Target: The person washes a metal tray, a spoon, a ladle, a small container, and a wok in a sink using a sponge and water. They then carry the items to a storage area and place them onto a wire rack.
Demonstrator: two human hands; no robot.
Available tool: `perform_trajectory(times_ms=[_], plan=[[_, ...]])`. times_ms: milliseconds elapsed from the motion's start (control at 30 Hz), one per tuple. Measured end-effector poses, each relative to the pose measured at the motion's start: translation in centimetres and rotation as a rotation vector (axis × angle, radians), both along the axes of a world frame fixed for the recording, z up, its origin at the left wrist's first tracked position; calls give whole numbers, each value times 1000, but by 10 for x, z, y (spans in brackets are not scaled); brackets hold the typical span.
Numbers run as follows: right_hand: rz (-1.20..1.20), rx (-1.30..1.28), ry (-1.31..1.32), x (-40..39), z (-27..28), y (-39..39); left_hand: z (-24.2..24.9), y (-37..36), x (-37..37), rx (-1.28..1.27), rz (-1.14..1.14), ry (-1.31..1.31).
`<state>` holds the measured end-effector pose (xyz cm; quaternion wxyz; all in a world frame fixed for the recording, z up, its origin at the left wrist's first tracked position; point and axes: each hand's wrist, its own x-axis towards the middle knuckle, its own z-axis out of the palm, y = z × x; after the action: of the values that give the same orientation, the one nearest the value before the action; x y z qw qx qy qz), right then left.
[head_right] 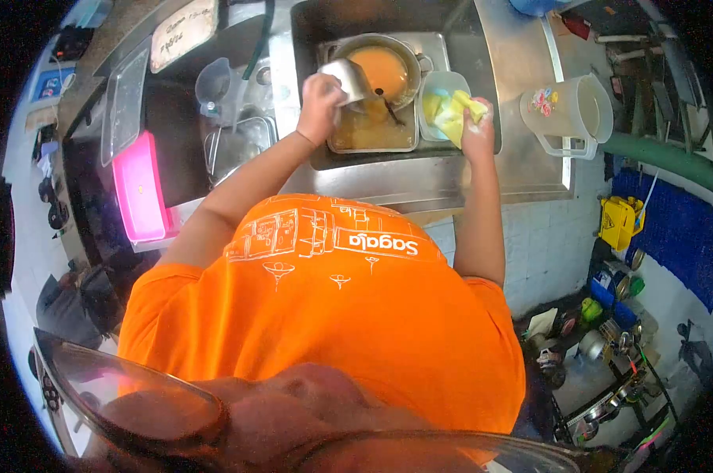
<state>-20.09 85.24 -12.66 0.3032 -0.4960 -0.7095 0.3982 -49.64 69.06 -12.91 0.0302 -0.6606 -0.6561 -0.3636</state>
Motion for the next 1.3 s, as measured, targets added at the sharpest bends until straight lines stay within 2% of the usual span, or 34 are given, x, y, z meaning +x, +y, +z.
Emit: perform_trajectory(times_ms=[33, 133, 167, 200, 267, 300, 333, 400, 433, 567, 600, 667, 733, 767, 800, 833, 933, 967, 1033, 1100, 1233, 1300], plan=[[1, 9, 11, 0, 6, -3, 11, -2, -5, 34, 133, -110], [13, 0, 50, 3, 14, -9, 4, -28, -40, 68, 387, -682], [11, -9, 72, 2, 14, -12, 11, -45, -52, 4, 410, -1003], [12, -20, 94, 0, 14, -14, 40, -58, -56, 63, 407, -1316], [7, -47, 125, 2, 9, -13, 44, -93, -87, -43, 596, -1441], [2, -59, 136, -1, 9, -17, 37, -111, -104, 23, 619, -1444], [-19, -76, 130, -4, 9, -20, 18, -134, -133, -102, 667, -1428], [-70, -109, 107, -10, 15, -29, 5, -156, -159, -29, 836, -1574], [-87, -128, 99, -15, 23, -36, 5, -162, -164, 103, 862, -1683], [-87, -142, 172, -21, 20, -44, 16, -174, -182, -207, 1060, -1487], [-91, -149, 161, -26, 27, -52, 2, -176, -189, -208, 1091, -1448], [-99, -161, 147, -33, 38, -61, -88, -168, -226, -208, 1151, -1367], [-107, -176, 136, -35, 45, -69, -204, -155, -279, -5, 1048, -1632], [-102, -163, 114, -36, 47, -74, -211, -144, -280, 31, 1100, -1705], [-97, -150, 93, -36, 49, -79, -215, -134, -275, 68, 1152, -1778], [-92, -135, 71, -35, 51, -82, -204, -120, -270, -16, 1209, -1782], [-63, -149, 100, -21, 30, -82, -119, -95, -230, -202, 1169, -1634], [-47, -113, 95, -11, 17, -78, -144, -88, -238, -121, 1031, -1767], [-100, -158, 54, -17, 36, -91, -155, -77, -240, -136, 1149, -1438], [-136, -192, 20, -15, 44, -100, -130, -73, -231, -218, 1179, -1288], [-147, -190, -32, -3, 35, -98, -141, -71, -245, -554, 884, -703], [-140, -199, -45, -3, 35, -100, -147, -71, -245, -538, 766, -538]])
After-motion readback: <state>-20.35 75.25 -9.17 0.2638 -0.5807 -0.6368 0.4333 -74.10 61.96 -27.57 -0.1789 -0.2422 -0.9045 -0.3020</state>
